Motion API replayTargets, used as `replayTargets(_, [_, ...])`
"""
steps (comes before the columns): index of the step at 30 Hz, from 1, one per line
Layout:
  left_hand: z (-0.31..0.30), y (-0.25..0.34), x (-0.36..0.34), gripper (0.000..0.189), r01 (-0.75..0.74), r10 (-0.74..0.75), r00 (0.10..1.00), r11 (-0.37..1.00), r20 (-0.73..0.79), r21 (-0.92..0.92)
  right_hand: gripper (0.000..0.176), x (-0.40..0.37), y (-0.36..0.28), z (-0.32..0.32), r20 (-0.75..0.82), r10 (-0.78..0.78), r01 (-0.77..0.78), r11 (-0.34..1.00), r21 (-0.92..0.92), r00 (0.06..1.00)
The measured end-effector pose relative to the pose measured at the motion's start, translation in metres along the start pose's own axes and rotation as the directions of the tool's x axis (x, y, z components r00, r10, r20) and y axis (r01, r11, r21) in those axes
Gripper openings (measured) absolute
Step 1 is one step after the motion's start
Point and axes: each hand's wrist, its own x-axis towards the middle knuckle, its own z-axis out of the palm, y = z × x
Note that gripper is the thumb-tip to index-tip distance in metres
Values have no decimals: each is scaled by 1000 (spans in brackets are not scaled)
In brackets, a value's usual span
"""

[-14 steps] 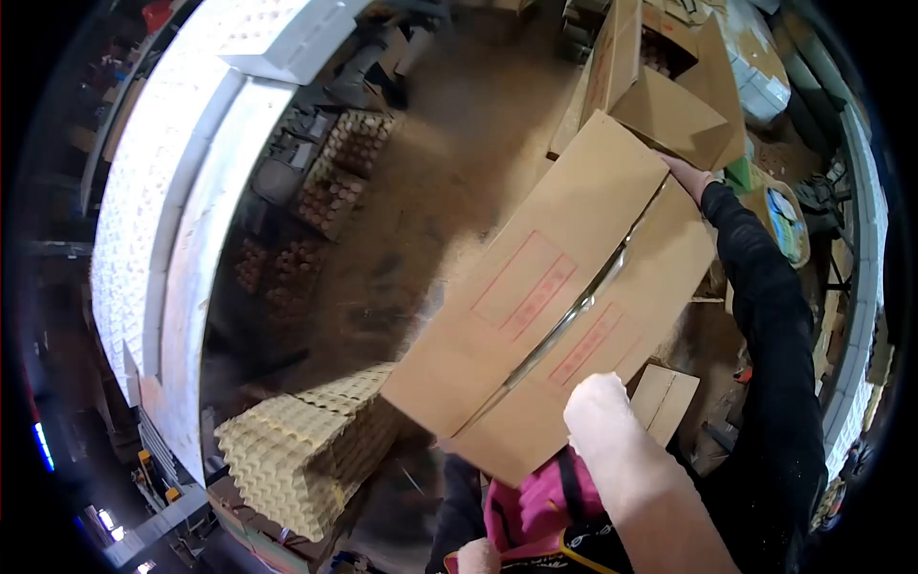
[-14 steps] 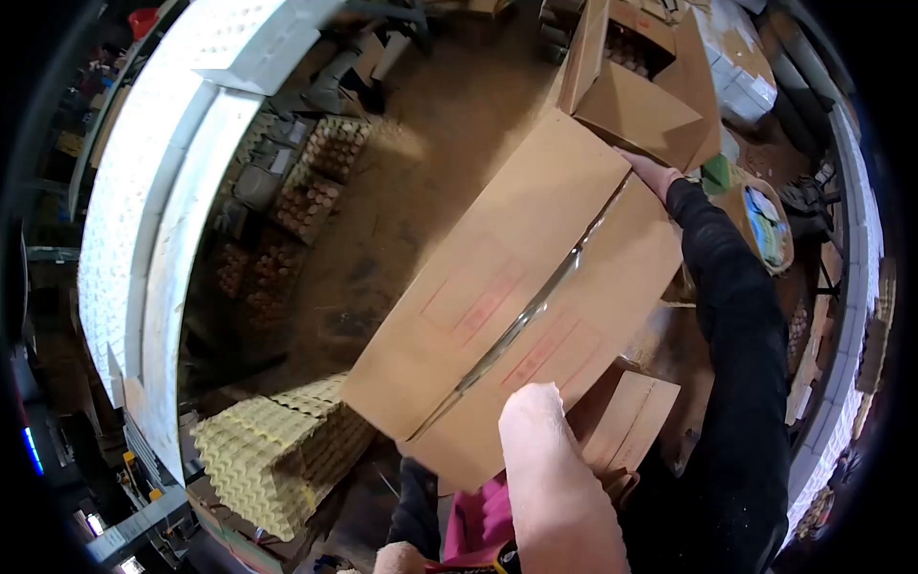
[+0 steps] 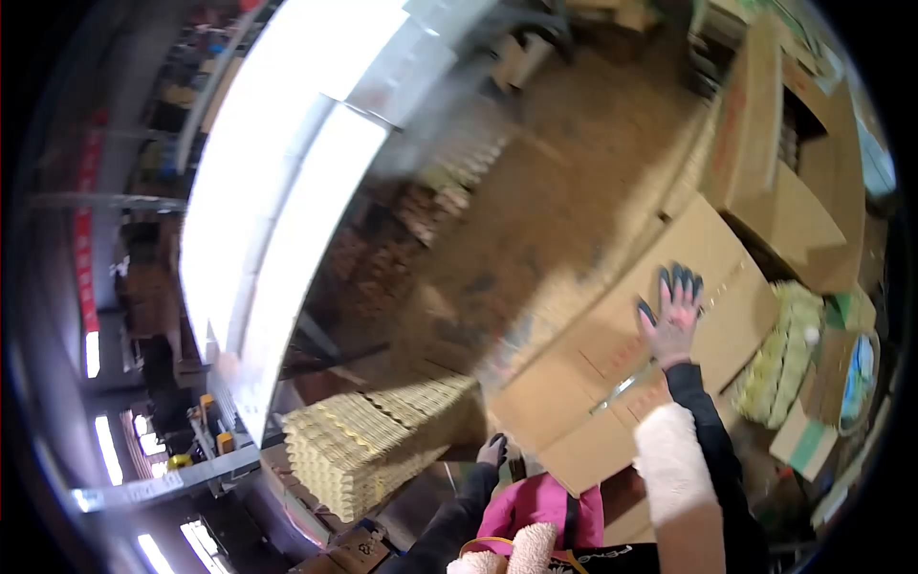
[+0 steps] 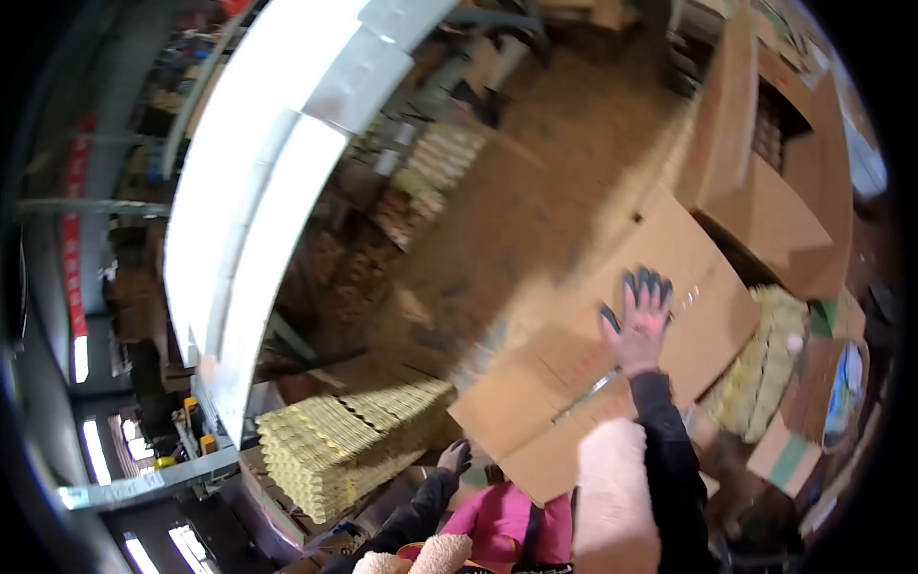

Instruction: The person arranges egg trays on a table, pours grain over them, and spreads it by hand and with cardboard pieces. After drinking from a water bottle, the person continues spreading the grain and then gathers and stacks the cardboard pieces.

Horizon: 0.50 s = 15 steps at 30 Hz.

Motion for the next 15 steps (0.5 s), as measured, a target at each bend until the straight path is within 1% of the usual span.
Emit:
replayTargets(1, [-22, 4, -2, 25, -223, 224, 972, 974, -66, 29, 69, 3, -3, -2, 3, 9, -9, 1000, 13, 1000])
replayTargets(2, [-45, 6, -1, 26, -428, 436, 891, 899, -128, 89, 69, 1, -5, -2, -22, 3, -3, 1000, 1, 1000])
replayTargets(3, [-65, 11, 22, 28, -530, 515, 839, 846, -176, -49, 69, 2, -6, -10, -21, -6, 6, 1000, 7, 1000])
replayTargets(4, [-78, 51, 8, 30, -463, 430, 884, 858, -184, -221, 70, 0, -3, -9, -2, -2, 2, 1000, 21, 1000])
replayTargets(5, [-92, 90, -12, 32, -378, 342, 926, 841, -163, -388, 72, 0, -5, -13, 4, -13, 13, 1000, 13, 1000])
replayTargets(6, [-104, 107, -4, 33, -454, 416, 891, 822, -181, -343, 73, -2, -2, -15, 25, -19, 19, 1000, 6, 1000])
replayTargets(7, [-111, 137, -14, 34, -523, 485, 853, 799, -194, -298, 75, -4, -3, -13, 106, 26, -19, 998, -61, 994])
replayTargets(8, [-118, 167, -25, 35, -536, 522, 838, 734, -158, -417, 75, -4, -2, -11, 121, 25, -14, 996, -87, 992])
replayTargets(9, [-125, 202, -39, 34, -515, 513, 845, 697, -155, -499, 76, -3, -2, -9, 142, 31, -15, 993, -113, 989])
replayTargets(11, [-151, 253, -27, 33, -556, 557, 816, 680, -155, -478, 76, -5, 4, 5, 216, 67, -24, 980, -196, 974])
replayTargets(12, [-165, 287, -23, 32, -545, 570, 810, 646, -136, -535, 75, -7, 6, 4, 260, 95, -30, 970, -241, 961])
replayTargets(13, [-178, 328, -16, 32, -530, 586, 802, 607, -117, -592, 75, -5, 2, -2, 336, 178, -101, 967, -236, 925])
replayTargets(15, [-203, 417, 17, 33, -530, 599, 796, 616, -90, -583, 75, 10, -16, -10, 471, 330, -246, 941, -232, 818])
